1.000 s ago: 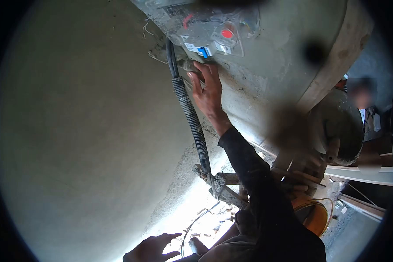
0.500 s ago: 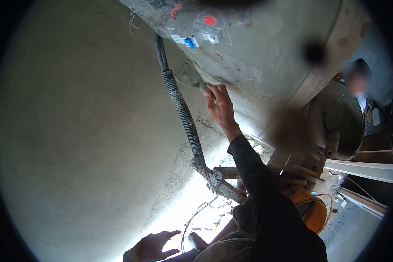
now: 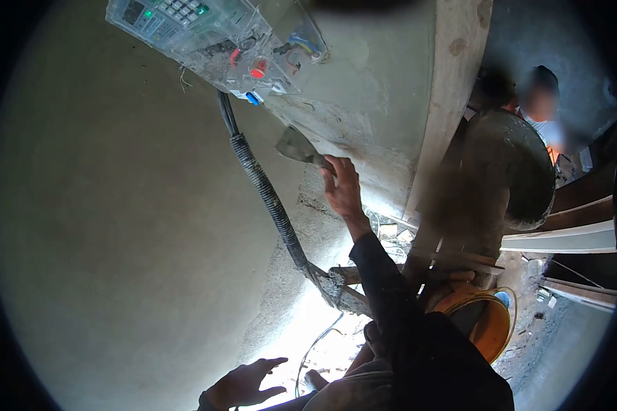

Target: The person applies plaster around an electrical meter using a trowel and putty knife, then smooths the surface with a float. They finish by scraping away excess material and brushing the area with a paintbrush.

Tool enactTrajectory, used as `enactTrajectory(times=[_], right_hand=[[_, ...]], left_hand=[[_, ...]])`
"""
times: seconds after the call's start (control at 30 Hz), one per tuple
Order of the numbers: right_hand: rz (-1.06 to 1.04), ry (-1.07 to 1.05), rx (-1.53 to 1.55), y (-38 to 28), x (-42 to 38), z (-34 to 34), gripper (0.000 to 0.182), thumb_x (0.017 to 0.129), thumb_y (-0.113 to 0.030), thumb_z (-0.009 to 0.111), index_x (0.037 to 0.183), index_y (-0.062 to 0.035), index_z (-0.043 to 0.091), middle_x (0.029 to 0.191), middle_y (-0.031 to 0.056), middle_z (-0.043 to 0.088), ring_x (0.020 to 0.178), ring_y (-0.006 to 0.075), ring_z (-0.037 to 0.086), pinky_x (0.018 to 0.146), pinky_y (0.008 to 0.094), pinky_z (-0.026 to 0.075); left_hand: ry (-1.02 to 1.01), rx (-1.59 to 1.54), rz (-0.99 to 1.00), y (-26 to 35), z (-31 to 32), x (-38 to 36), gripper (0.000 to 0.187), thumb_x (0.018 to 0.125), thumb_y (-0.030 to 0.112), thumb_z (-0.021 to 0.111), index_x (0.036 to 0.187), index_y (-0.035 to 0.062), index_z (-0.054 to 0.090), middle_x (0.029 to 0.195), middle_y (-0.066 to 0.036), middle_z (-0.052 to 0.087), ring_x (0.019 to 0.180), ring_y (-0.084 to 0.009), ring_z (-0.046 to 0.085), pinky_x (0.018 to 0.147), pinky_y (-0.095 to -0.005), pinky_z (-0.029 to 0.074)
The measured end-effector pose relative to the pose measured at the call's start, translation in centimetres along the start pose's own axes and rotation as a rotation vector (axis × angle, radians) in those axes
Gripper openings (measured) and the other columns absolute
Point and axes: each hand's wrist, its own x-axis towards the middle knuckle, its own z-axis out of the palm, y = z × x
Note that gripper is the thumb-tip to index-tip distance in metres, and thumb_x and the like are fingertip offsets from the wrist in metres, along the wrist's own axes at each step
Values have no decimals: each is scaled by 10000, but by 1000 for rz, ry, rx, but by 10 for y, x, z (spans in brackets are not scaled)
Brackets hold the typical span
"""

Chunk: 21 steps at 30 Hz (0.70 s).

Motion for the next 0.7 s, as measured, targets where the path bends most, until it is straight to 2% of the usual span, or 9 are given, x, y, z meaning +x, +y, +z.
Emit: enactTrajectory(times=[0.13, 0.2, 0.23, 0.3, 0.33, 0.43, 0.57, 0.7], right_hand=[[-96, 10, 88, -59, 48, 8, 290, 943, -164, 671, 1215, -78, 625, 1093, 137, 634, 1017, 342, 611, 885, 446, 482], [-155, 55, 183, -77, 74, 14, 278, 959, -194, 653, 1205, -66, 631, 1095, 140, 634, 1026, 342, 605, 903, 447, 471], [-212, 91, 252, -86, 85, 22, 274, 966, -203, 645, 1199, -60, 634, 1096, 142, 633, 1033, 342, 603, 911, 449, 466], [-292, 156, 222, -93, 95, 29, 272, 975, -204, 631, 1197, -46, 627, 1098, 144, 630, 1060, 341, 604, 920, 459, 459], [-206, 115, 245, -99, 93, 29, 273, 975, -201, 631, 1205, -54, 625, 1090, 145, 630, 1057, 346, 604, 932, 465, 454], [-192, 92, 203, -105, 91, 26, 296, 954, -190, 659, 1230, -90, 618, 1146, 122, 607, 1130, 324, 571, 923, 474, 460], [-143, 68, 102, -90, 82, 32, 304, 946, -206, 671, 1227, -105, 610, 1148, 114, 586, 1136, 315, 561, 905, 484, 464], [-24, -59, -23, -55, 56, 24, 275, 953, -218, 653, 1198, -109, 594, 1107, 118, 576, 1088, 326, 575, 876, 508, 464]], left_hand=[[29, 25, 16, 5, -3, 0, 722, 975, 516, 600, 1537, 129, 363, 1451, -225, 512, 1319, -343, 549, 1102, -476, 449], [149, 95, 55, -3, 3, 4, 688, 911, 431, 740, 1468, 127, 474, 1299, -192, 630, 1154, -308, 659, 952, -434, 547], [130, 111, 75, -2, 4, 4, 688, 911, 431, 740, 1468, 127, 474, 1299, -192, 630, 1154, -308, 659, 952, -434, 547], [130, 158, -6, 8, 1, 2, 707, 905, 435, 747, 1474, 123, 466, 1283, -191, 638, 1175, -310, 648, 950, -433, 547], [103, 178, 27, 12, -1, 4, 707, 905, 435, 747, 1474, 123, 466, 1283, -191, 638, 1175, -310, 648, 950, -433, 547], [69, 198, -101, 22, -6, 3, 726, 901, 459, 738, 1474, 119, 451, 1320, -193, 622, 1229, -290, 632, 1085, -464, 482], [96, 170, -60, 18, -5, 5, 714, 893, 428, 756, 1466, 121, 462, 1300, -187, 631, 1222, -281, 637, 1079, -455, 487], [97, 191, -32, 22, -8, 7, 716, 890, 422, 759, 1469, 122, 462, 1294, -191, 634, 1219, -286, 639, 1074, -458, 489]])
